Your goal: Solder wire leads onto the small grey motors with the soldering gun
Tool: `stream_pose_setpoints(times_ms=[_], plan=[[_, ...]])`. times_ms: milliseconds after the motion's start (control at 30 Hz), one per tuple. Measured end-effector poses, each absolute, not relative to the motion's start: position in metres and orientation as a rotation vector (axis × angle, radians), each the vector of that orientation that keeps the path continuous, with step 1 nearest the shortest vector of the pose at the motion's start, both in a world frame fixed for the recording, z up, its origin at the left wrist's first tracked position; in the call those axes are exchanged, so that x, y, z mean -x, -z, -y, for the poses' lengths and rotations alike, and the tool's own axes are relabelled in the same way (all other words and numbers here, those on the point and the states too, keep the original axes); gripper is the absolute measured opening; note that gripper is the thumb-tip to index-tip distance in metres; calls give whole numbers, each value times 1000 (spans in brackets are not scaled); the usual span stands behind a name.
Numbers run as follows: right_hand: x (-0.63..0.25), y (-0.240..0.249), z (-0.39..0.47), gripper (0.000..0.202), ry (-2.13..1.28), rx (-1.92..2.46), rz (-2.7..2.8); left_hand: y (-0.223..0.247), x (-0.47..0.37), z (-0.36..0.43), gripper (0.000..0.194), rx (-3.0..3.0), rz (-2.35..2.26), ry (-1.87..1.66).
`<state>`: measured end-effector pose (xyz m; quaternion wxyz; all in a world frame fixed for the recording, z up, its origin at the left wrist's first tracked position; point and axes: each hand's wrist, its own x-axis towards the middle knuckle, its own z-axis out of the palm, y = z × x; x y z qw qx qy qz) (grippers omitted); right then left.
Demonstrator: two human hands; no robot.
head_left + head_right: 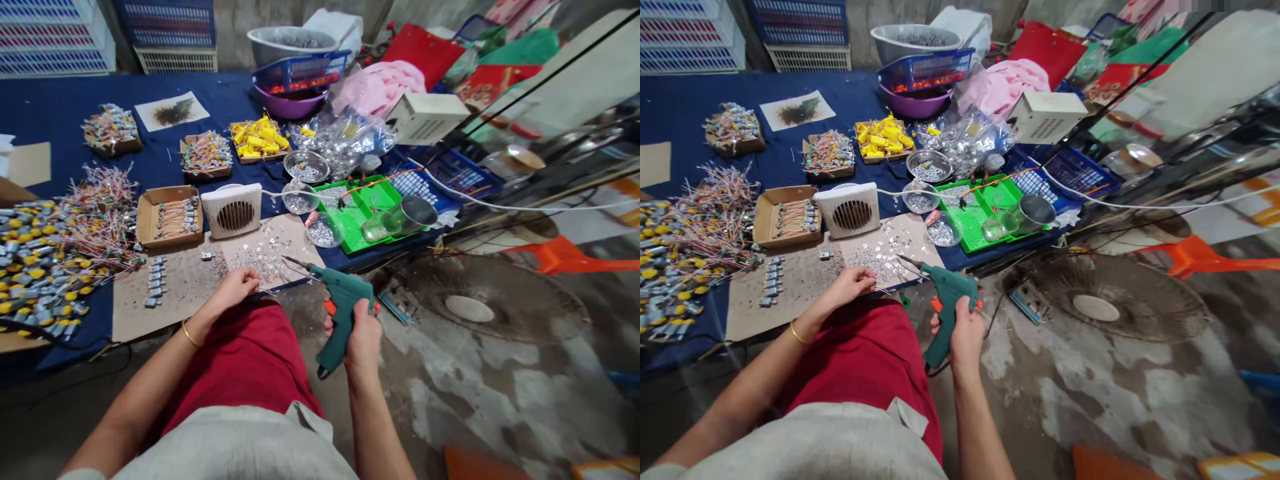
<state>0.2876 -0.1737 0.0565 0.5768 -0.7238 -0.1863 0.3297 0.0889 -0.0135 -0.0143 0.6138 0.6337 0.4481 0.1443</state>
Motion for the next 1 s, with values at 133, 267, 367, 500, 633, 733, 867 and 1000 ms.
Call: stream_pose_setpoints(times_ms=[133,267,367,500,633,733,867,1000], plan=[[-296,-61,184,61,-821,1835,416,12,-94,-2,21,-1667,-1081,-219],[-299,-66,184,59,-768,1950,657,10,-109,-3,27,-1720,-1117,-208],[-306,-69,187,57,-674,2047,898,11,-120,0,26,-1736,-1111,-195],[-311,-74,189,56,-595,2094,1054,10,-131,6,26,-1739,-1112,-184],[-311,-76,188,57,-580,2081,1162,5,-139,11,31,-1802,-1163,-181],[-311,-76,187,57,-571,2082,1194,4,-142,14,32,-1835,-1191,-174],[-313,-75,189,58,-548,2097,1220,5,-144,15,30,-1865,-1194,-161],[-312,-73,189,58,-569,2094,1202,6,-144,14,29,-1896,-1183,-135]])
